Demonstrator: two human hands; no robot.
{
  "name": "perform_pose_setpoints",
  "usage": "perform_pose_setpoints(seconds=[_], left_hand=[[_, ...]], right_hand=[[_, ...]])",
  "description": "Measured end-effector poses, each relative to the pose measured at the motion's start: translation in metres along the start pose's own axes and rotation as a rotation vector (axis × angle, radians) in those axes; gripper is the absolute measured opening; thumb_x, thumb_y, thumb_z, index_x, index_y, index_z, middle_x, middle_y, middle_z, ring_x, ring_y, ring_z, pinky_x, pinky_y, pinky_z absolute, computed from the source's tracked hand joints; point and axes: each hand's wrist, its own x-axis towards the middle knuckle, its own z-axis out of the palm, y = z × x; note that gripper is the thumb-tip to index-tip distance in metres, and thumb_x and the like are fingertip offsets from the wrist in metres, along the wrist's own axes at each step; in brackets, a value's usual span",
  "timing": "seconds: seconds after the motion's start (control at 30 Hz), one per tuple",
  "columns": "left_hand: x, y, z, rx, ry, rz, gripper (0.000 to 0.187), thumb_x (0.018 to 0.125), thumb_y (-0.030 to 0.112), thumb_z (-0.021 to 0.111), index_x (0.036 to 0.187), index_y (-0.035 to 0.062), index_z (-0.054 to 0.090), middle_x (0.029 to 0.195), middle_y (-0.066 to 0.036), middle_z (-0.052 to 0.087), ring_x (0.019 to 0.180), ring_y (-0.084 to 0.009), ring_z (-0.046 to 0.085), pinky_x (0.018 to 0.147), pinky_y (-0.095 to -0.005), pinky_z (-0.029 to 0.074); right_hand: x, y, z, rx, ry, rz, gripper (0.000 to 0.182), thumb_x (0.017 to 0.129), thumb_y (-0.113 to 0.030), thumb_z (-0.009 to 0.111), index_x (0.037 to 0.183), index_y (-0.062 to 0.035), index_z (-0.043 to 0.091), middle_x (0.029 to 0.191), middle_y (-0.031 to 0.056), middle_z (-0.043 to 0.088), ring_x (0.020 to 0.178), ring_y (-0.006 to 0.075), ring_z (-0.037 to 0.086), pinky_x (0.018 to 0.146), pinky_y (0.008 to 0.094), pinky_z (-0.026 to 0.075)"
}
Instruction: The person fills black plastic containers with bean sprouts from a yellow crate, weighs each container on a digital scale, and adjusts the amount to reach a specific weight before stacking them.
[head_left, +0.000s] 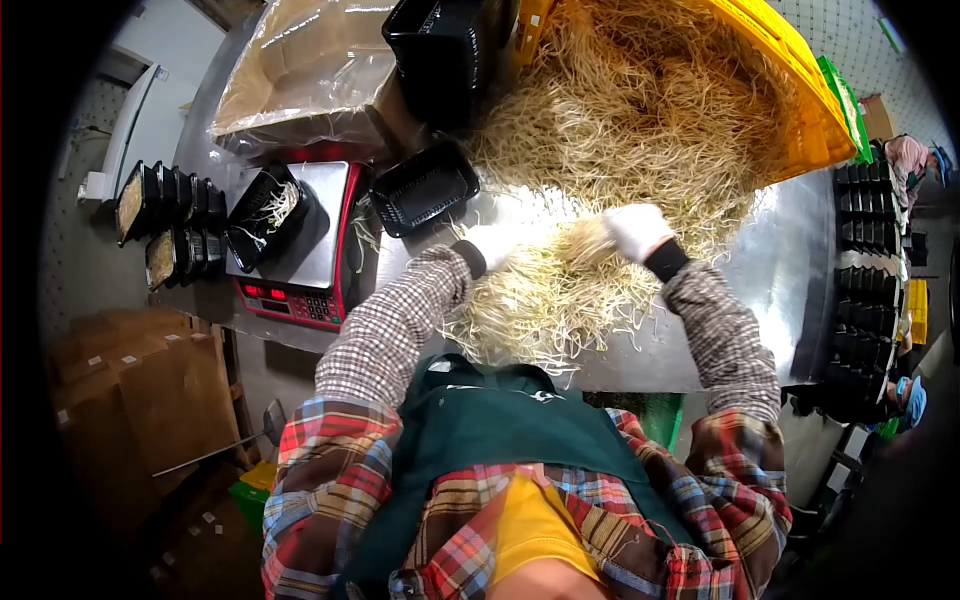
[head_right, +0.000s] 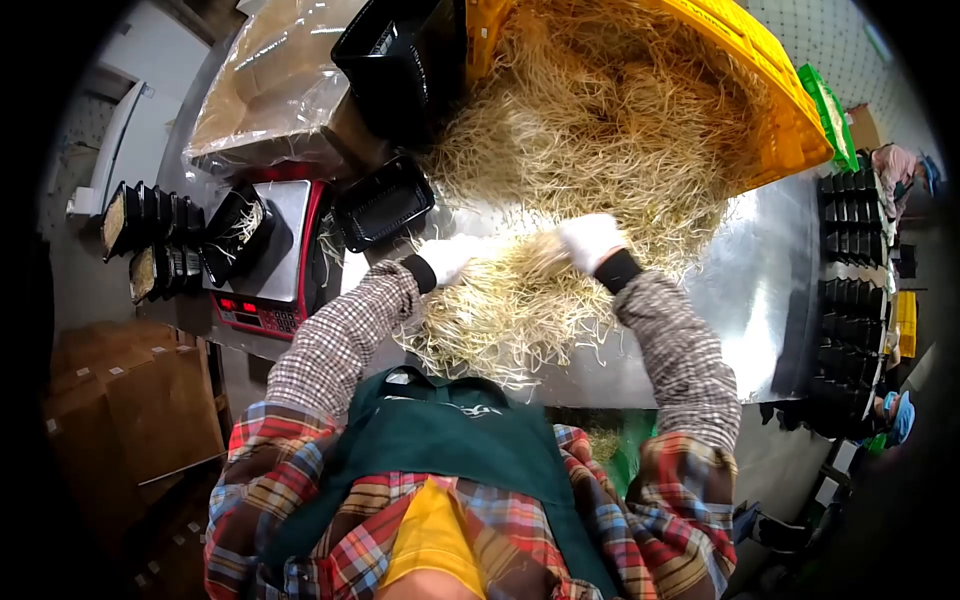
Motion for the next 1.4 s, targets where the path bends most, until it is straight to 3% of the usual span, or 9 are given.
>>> perform_pose_setpoints(seconds=[0.1,0.3,0.33,0.43,0.5,0.57,0.83,1.03,1.4], left_hand=[[0.008,-0.007,0.013,-0.132,0.048,-0.085,0.032,0.094,0.012,0.047,0.124,0.0034,0.055,0.109,-0.022,0.063,0.091,-0.036,0.067,0.081,-0.0411,0.055],[-0.018,0.05,-0.04,0.25,-0.102,-0.187,0.049,0.075,0.016,0.073,0.118,0.0007,0.057,0.113,-0.021,0.063,0.103,-0.0348,0.065,0.088,-0.0422,0.054],[-0.033,0.034,-0.024,0.242,0.117,-0.11,0.055,0.07,0.02,0.078,0.117,0.0002,0.057,0.122,-0.021,0.061,0.109,-0.0348,0.063,0.092,-0.0425,0.053],[-0.105,0.001,-0.007,0.085,0.498,0.121,0.056,0.077,0.021,0.075,0.127,0.0009,0.057,0.134,-0.02,0.058,0.111,-0.0329,0.062,0.091,-0.0399,0.052],[-0.143,0.006,-0.015,-0.227,0.406,-0.073,0.041,0.083,0.022,0.071,0.117,0.0017,0.064,0.125,-0.016,0.064,0.1,-0.0279,0.066,0.084,-0.0372,0.053],[-0.171,0.016,-0.019,-0.384,0.438,-0.232,0.025,0.086,0.025,0.07,0.102,0.0046,0.07,0.116,-0.01,0.069,0.092,-0.0257,0.068,0.081,-0.0362,0.054],[-0.224,0.023,-0.001,-0.599,0.755,-0.312,0.014,0.088,0.012,0.073,0.097,0.0017,0.072,0.108,-0.01,0.071,0.088,-0.0166,0.068,0.077,-0.0278,0.054],[-0.259,0.014,0.007,-0.722,0.885,-0.395,0.013,0.091,0.009,0.07,0.101,0.0017,0.073,0.106,-0.009,0.072,0.094,-0.0153,0.068,0.083,-0.0271,0.053],[-0.305,-0.087,-0.057,-0.73,1.171,-0.303,0.009,0.084,0.001,0.067,0.077,0.0027,0.074,0.094,-0.009,0.072,0.087,-0.0168,0.068,0.08,-0.0292,0.054]], right_hand=[[-0.002,0.023,-0.038,0.133,-0.114,0.299,0.037,0.085,-0.036,0.075,0.102,-0.0064,0.06,0.086,0.014,0.07,0.078,0.0286,0.07,0.071,0.0394,0.057],[0.088,-0.041,0.041,0.521,0.226,0.029,0.069,0.082,-0.041,0.074,0.137,-0.0065,0.048,0.118,0.0239,0.064,0.11,0.0357,0.062,0.096,0.0427,0.05],[0.091,-0.046,0.048,0.529,0.206,-0.095,0.078,0.078,-0.048,0.077,0.135,-0.0031,0.048,0.118,0.0257,0.063,0.111,0.0382,0.061,0.096,0.0444,0.05],[0.104,-0.049,0.06,0.626,0.07,-0.26,0.107,0.066,-0.073,0.075,0.136,0.0018,0.046,0.127,0.0313,0.057,0.121,0.0454,0.053,0.102,0.0475,0.044],[0.08,-0.071,-0.001,0.406,-0.139,-0.083,0.123,0.058,-0.078,0.076,0.143,0.0025,0.038,0.139,0.032,0.048,0.131,0.0457,0.044,0.107,0.0506,0.039],[0.072,-0.101,0.031,0.14,0.074,-0.01,0.142,0.051,-0.08,0.077,0.153,0.0023,0.021,0.154,0.0309,0.028,0.143,0.0442,0.029,0.117,0.06,0.02],[0.107,-0.11,0.02,0.158,-0.031,0.213,0.126,0.07,-0.073,0.07,0.156,-0.0012,0.012,0.153,0.0265,0.034,0.14,0.0408,0.037,0.117,0.0546,0.025],[0.087,-0.135,0.037,0.155,0.072,0.112,0.132,0.065,-0.084,0.064,0.158,-0.0052,0.012,0.16,0.0294,0.017,0.148,0.0462,0.017,0.116,0.066,0.008],[0.108,-0.138,0.017,0.039,-0.065,0.369,0.137,0.06,-0.06,0.084,0.157,-0.0026,0.006,0.145,0.0224,0.046,0.133,0.0351,0.047,0.117,0.0555,0.025]])
